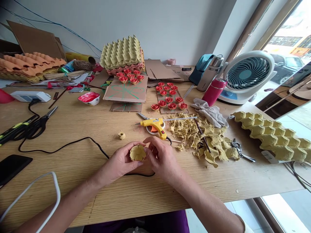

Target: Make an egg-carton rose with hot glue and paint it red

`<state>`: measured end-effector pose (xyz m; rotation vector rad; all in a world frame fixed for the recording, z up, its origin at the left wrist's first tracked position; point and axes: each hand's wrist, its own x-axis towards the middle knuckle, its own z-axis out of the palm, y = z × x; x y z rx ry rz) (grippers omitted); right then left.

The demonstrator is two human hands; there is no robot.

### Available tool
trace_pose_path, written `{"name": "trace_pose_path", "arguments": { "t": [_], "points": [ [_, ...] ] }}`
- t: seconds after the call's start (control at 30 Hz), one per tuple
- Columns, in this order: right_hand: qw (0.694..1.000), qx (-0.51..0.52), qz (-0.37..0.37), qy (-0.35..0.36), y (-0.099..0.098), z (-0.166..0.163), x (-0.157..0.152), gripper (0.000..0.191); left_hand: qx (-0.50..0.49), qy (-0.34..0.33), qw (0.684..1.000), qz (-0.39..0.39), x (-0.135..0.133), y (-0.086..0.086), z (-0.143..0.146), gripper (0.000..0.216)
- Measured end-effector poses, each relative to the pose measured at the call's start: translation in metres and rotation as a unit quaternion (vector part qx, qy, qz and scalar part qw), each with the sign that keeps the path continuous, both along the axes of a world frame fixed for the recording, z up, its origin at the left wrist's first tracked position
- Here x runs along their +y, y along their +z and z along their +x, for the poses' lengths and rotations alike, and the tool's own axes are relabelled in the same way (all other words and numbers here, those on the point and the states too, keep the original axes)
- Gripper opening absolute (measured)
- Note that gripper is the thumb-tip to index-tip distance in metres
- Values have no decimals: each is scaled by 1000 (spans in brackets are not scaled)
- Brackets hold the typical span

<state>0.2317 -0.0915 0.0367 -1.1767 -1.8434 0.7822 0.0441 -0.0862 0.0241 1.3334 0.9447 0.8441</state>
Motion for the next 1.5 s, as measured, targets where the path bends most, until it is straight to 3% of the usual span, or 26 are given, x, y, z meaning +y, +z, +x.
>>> {"name": "trace_pose_path", "arguments": {
  "t": [0.6,0.83,1.03,1.23,1.5],
  "points": [
    [1000,-13,-7,2,-1,-3,-1,8,11,-17,1000,-12,3,2,-3,48],
    [1000,-11,-9,9,0,-2,-2,8,-38,-9,997,-70,1,8,-3,41],
    [998,-42,41,26,1,-7,-3,7,21,20,999,-33,-1,9,1,30],
    [996,-58,61,36,1,-13,-6,15,80,40,995,38,-1,5,4,33],
    [992,-60,101,49,-1,-14,-6,22,63,27,997,27,-2,11,7,19]
  ]
}}
